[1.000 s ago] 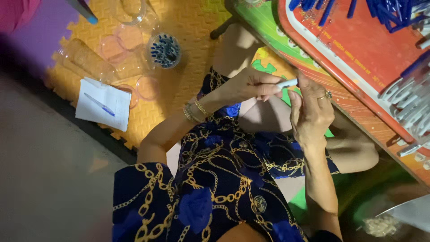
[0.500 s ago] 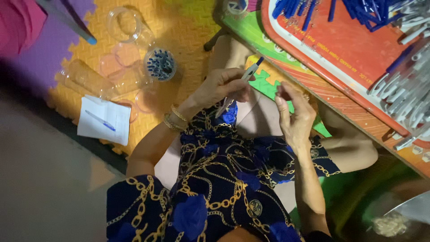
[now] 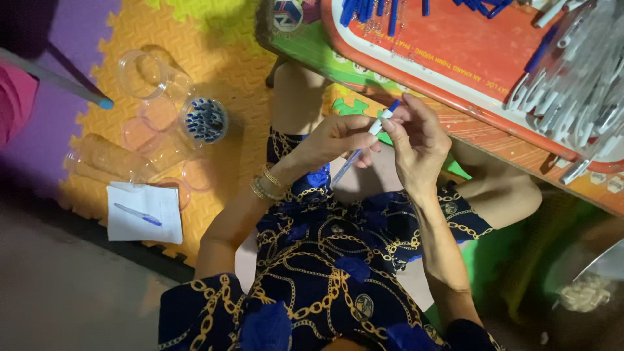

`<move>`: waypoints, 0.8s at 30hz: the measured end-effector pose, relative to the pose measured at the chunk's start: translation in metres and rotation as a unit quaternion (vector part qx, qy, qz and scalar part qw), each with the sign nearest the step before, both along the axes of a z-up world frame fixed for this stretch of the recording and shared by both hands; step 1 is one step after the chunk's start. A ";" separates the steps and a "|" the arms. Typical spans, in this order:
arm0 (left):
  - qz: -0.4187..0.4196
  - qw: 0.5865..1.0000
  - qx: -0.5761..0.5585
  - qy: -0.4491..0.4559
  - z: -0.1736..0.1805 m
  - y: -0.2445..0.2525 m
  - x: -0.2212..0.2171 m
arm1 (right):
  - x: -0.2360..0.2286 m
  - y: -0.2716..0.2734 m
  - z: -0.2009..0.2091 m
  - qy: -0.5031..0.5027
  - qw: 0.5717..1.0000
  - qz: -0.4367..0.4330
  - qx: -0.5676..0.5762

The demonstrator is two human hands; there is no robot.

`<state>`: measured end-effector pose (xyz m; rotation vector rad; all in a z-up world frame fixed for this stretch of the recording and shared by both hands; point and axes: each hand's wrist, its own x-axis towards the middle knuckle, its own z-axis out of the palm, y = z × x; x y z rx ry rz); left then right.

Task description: The person assembles pens by hand, picking up blue barrels, inserting ink refills, and clicking on white caps while working over a cardboard tray on the floor.

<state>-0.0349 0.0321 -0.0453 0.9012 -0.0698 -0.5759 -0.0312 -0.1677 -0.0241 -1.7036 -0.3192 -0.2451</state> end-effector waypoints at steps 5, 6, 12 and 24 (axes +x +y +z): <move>0.021 1.000 -0.003 -0.018 0.006 -0.009 -0.004 | -0.001 -0.011 0.001 -0.036 0.998 -0.014 -0.048; 0.033 0.999 0.000 -0.020 0.009 -0.010 -0.004 | 0.000 -0.013 -0.001 -0.054 0.996 -0.019 -0.064; 0.049 0.998 0.010 -0.043 -0.019 -0.018 -0.004 | -0.002 -0.016 -0.012 -0.037 0.998 -0.029 -0.043; -0.002 0.998 -0.020 -0.051 -0.022 -0.010 -0.004 | 0.006 -0.021 -0.016 0.053 0.994 0.012 0.100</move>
